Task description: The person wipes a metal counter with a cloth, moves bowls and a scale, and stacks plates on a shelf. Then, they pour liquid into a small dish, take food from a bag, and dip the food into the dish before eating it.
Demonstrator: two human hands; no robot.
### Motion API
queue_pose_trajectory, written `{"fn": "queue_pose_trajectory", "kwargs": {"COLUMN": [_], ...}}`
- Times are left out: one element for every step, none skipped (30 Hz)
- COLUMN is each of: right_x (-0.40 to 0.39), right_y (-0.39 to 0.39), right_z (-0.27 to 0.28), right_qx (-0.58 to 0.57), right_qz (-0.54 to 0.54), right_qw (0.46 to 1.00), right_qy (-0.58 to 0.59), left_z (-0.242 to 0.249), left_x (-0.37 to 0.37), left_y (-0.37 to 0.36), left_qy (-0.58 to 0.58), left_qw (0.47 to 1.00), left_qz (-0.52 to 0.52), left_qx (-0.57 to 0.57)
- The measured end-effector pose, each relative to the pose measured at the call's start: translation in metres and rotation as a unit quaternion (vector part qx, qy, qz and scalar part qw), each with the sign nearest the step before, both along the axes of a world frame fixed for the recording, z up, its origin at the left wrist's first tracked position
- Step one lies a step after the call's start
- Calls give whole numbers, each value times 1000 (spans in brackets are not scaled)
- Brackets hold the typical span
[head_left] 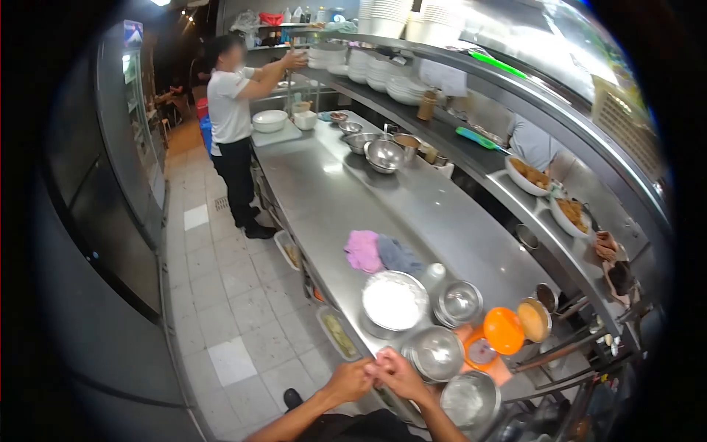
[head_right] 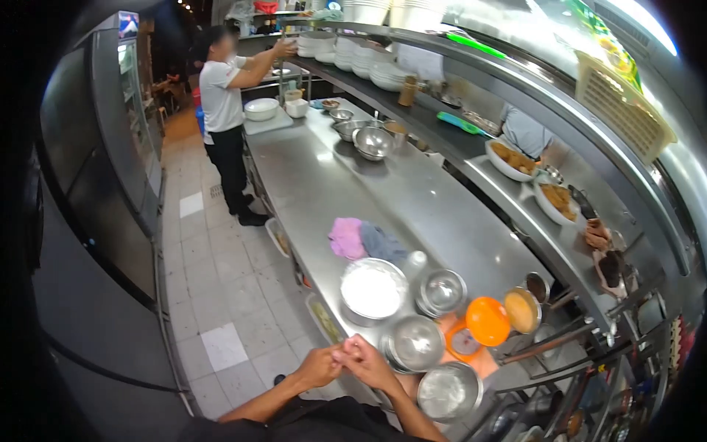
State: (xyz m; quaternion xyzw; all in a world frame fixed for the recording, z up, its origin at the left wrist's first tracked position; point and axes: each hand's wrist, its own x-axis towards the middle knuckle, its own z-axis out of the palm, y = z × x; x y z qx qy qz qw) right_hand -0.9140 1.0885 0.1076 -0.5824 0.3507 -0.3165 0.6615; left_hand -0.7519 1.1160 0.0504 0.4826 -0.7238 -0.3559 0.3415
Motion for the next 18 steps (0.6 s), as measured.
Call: {"fn": "queue_pose_trajectory", "kwargs": {"right_x": [36, 72, 103, 125, 150, 177, 199, 218, 233, 243, 249, 251, 251, 251, 252, 254, 257, 258], "right_y": [-19, -36, -54, -71, -84, -98, -107, -118, -133, -149, -166, -181, -197, -211, -219, -232, -249, -267], "right_z": [-4, -19, -40, -83, -89, -85, -73, -60, -55, -54, -59, -63, -56, -51, -48, -42, -38, -42], "right_qx": [-3, -68, -130, -313, -362, -408, -346, -273, -279, -285, -289, -295, -305, -319, -318, -295, -275, -282], "right_qz": [4, 88, 168, 224, 254, 281, 228, 167, 145, 123, 101, 78, 66, 53, 55, 38, 20, 17], "right_qw": [1000, 985, 939, 815, 762, 701, 809, 894, 896, 897, 886, 872, 869, 864, 864, 865, 865, 862], "right_qy": [-11, 132, 271, 432, 474, 512, 416, 314, 314, 315, 349, 382, 384, 386, 386, 403, 419, 421], "left_z": [-12, -29, -54, -84, -141, -182, -180, -174, -161, -152, -153, -153, -151, -150, -149, -150, -152, -148], "left_x": [38, 78, 116, 156, 200, 248, 290, 325, 354, 379, 405, 430, 453, 474, 491, 505, 518, 527], "left_y": [0, 3, 6, 11, 35, 59, 74, 90, 107, 123, 135, 145, 150, 151, 147, 137, 122, 100], "left_qy": [-4, -14, -84, -153, -278, -397, -343, -284, -181, -79, -128, -179, -183, -210, -235, -233, -217, -199], "left_qw": [998, 997, 986, 965, 932, 881, 874, 857, 860, 848, 837, 823, 820, 809, 799, 800, 800, 801], "left_qz": [69, 72, 124, 175, 158, 136, 142, 148, 227, 305, 344, 380, 377, 378, 379, 380, 402, 423], "left_qx": [11, 16, 68, 117, 170, 220, 314, 405, 419, 427, 407, 383, 390, 398, 403, 401, 389, 374]}}
